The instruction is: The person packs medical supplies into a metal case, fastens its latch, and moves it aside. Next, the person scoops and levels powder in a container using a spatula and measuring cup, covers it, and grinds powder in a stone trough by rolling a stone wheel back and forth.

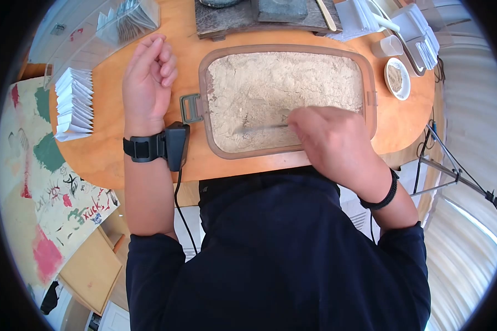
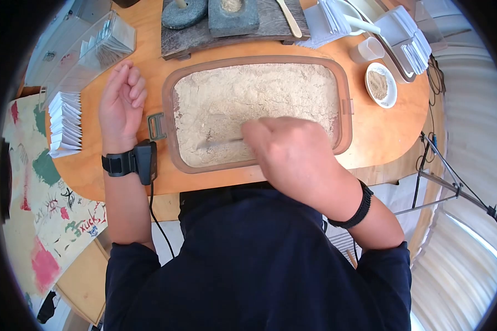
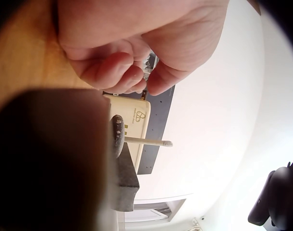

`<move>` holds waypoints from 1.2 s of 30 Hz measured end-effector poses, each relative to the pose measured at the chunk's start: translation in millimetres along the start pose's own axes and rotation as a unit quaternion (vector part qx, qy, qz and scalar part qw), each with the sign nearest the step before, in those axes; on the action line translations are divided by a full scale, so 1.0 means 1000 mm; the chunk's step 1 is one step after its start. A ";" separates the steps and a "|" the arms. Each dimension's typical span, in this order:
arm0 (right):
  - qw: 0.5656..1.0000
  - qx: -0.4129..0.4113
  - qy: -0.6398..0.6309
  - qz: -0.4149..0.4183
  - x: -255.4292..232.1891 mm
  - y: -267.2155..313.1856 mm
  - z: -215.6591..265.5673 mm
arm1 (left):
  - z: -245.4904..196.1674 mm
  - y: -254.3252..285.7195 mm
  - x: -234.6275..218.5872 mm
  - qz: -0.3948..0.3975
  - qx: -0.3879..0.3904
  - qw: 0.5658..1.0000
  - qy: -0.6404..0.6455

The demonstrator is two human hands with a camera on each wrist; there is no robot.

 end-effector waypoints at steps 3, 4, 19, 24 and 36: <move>0.992 0.065 0.064 -0.087 -0.018 -0.005 -0.020 | -0.002 0.002 -0.002 -0.013 0.002 1.000 -0.002; 0.989 0.089 0.071 -0.091 -0.021 -0.007 -0.027 | -0.001 0.002 -0.003 -0.017 0.001 1.000 -0.004; 0.986 0.121 0.069 -0.096 -0.014 -0.003 -0.034 | 0.004 -0.001 -0.001 0.001 -0.010 1.000 0.002; 0.996 0.078 0.026 -0.046 -0.006 -0.010 -0.019 | -0.002 0.003 -0.001 -0.015 -0.005 1.000 -0.005; 0.999 0.010 -0.033 0.024 0.004 -0.006 0.005 | -0.001 0.002 0.000 -0.022 -0.002 1.000 -0.012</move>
Point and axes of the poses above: each hand's wrist, its own y-axis away from the middle knuckle, its own x-axis out of the palm, z = x × y, the point moved 10 cm from there along -y, towards the middle knuckle
